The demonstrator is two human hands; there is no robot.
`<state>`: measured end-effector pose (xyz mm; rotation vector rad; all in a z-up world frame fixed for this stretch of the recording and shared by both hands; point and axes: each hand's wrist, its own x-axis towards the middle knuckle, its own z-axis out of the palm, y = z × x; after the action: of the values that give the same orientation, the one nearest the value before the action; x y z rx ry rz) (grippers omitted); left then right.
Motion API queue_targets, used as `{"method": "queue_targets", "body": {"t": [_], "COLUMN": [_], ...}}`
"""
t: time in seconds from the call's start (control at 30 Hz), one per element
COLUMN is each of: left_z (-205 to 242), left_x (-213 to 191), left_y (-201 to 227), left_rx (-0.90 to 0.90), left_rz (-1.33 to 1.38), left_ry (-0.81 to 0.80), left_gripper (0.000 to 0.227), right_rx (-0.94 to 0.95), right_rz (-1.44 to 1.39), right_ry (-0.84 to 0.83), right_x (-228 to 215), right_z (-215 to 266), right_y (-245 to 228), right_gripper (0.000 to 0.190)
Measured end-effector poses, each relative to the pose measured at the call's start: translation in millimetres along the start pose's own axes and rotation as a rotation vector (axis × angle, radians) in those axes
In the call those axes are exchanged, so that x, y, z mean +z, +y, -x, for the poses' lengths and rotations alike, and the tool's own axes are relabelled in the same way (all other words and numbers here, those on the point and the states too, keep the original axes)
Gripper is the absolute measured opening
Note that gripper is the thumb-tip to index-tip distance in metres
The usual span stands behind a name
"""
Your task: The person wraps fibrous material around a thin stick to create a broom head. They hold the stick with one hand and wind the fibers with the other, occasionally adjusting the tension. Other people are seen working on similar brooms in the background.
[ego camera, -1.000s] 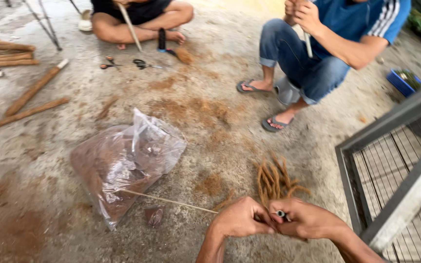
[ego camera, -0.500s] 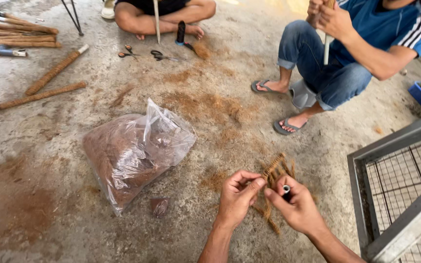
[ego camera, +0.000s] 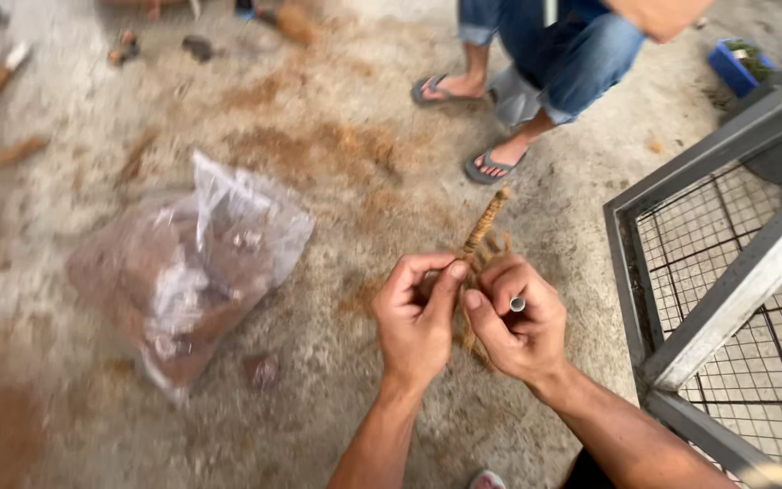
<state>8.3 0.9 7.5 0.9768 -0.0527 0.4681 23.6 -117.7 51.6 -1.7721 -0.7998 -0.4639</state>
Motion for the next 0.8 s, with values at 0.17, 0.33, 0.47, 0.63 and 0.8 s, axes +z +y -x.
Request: {"method": "queue_targets", "body": {"t": [0.17, 0.33, 0.47, 0.63, 0.8], "left_z": [-8, -43, -64, -70, -49], "left_x": [0, -1, -1, 5, 0], "left_y": [19, 35, 45, 68, 84], "left_rx": [0.004, 0.023, -0.218, -0.285, -0.317], "left_rz": [-0.165, -0.228, -0.126, -0.147, -0.094], "left_ry": [-0.085, -0.357, -0.506, -0.628, -0.596], "left_gripper": [0.007, 0.010, 0.009, 0.008, 0.008], "right_rx": [0.454, 0.417, 0.380, 0.342, 0.291], "right_rz": [-0.674, -0.584, -0.272, -0.280, -0.323], "right_ry": [0.200, 0.098, 0.052, 0.038, 0.026], "right_x": [-6, -27, -39, -45, -37], "right_z": [-8, -20, -20, -17, -14], "right_y": [-12, -11, -4, -5, -13], "right_gripper": [0.035, 0.039, 0.035, 0.007, 0.011]}}
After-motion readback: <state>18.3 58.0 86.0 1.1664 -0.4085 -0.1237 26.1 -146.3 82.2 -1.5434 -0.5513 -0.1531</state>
